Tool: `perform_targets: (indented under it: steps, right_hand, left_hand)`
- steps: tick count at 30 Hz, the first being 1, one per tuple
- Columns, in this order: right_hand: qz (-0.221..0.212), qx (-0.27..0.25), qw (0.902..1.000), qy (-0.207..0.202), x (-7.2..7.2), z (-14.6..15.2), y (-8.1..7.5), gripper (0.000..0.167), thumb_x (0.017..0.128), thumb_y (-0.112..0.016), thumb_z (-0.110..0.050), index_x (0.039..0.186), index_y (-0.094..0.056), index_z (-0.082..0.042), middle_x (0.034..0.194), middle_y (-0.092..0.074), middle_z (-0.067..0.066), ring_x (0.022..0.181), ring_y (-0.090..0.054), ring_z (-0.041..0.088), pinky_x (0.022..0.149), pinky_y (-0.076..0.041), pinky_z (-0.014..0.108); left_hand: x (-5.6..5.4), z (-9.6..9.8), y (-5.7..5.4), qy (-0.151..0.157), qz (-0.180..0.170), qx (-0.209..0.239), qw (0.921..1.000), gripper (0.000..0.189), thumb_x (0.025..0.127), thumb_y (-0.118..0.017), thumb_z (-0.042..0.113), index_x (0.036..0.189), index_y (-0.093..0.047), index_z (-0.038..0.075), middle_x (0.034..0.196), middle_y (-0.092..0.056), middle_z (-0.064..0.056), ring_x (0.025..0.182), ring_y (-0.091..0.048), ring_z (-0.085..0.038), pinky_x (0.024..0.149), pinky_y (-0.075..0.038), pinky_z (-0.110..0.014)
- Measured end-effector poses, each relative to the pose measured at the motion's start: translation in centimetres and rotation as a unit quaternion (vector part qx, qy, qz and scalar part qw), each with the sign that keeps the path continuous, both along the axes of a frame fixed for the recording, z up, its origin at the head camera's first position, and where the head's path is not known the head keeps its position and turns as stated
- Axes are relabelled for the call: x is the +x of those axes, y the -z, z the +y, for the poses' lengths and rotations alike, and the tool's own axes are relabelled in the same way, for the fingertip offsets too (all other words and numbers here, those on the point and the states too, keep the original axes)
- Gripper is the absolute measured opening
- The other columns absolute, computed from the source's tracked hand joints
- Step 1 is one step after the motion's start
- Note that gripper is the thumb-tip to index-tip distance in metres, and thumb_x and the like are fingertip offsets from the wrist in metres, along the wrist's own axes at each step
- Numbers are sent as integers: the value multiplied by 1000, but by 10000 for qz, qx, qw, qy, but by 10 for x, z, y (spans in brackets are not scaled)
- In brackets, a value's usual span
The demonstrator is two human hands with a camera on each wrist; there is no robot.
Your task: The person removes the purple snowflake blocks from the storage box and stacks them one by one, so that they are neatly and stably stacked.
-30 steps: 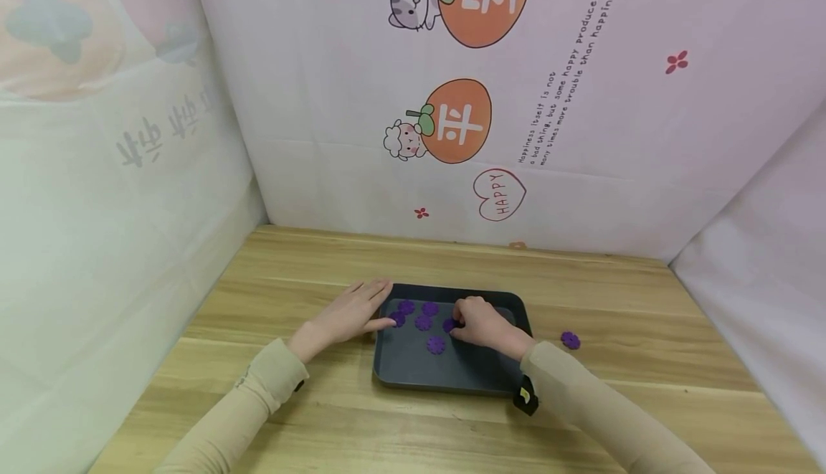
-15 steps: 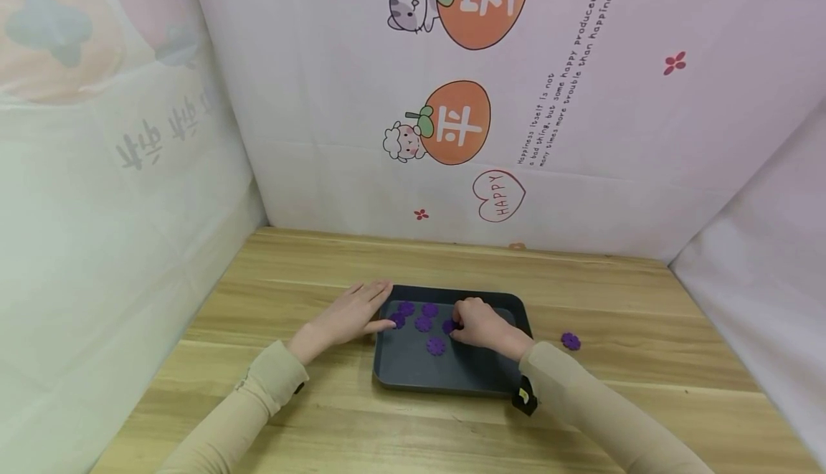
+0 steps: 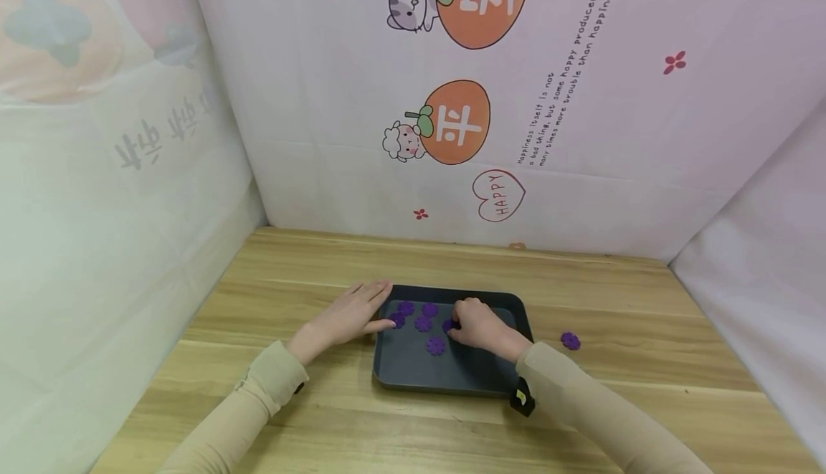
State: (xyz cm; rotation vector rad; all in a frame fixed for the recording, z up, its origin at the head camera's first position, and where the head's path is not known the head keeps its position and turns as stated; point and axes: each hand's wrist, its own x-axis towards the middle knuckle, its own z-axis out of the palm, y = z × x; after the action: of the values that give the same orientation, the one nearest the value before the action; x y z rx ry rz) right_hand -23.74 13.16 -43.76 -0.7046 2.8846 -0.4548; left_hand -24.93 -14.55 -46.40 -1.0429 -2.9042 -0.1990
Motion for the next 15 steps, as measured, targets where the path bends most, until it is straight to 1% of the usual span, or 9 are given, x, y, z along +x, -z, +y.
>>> perform_targets:
  steps: [2, 9, 15]
  right_hand:
    - [2, 23, 10000, 21, 0, 0, 1, 55, 86, -75, -9, 54, -30, -16, 50, -18, -9, 45, -19, 6, 44, -16, 18]
    - [87, -140, 9999, 17, 1, 1, 3, 54, 85, -74, -6, 55, -31, -15, 50, -19, -9, 45, -20, 6, 44, -16, 18]
    - [-4, -197, 9998, 97, 0, 1, 5, 53, 85, -74, -6, 56, -31, -16, 51, -21, -8, 46, -20, 6, 45, -17, 18]
  left_hand:
    - [0, 0, -1, -3, -12, 8, 10000, 79, 99, -47, 56, 155, -30, 3, 160, -35, -15, 148, -36, -28, 123, -29, -52]
    - [1, 0, -1, -12, -55, 33, 10000, 79, 100, -47, 56, 155, -30, 3, 160, -34, -15, 148, -36, -29, 123, -29, -52]
    - [1, 0, 0, -18, -35, 44, 10000, 79, 99, -47, 56, 155, -30, 3, 161, -34, -15, 148, -36, -29, 123, -28, -51]
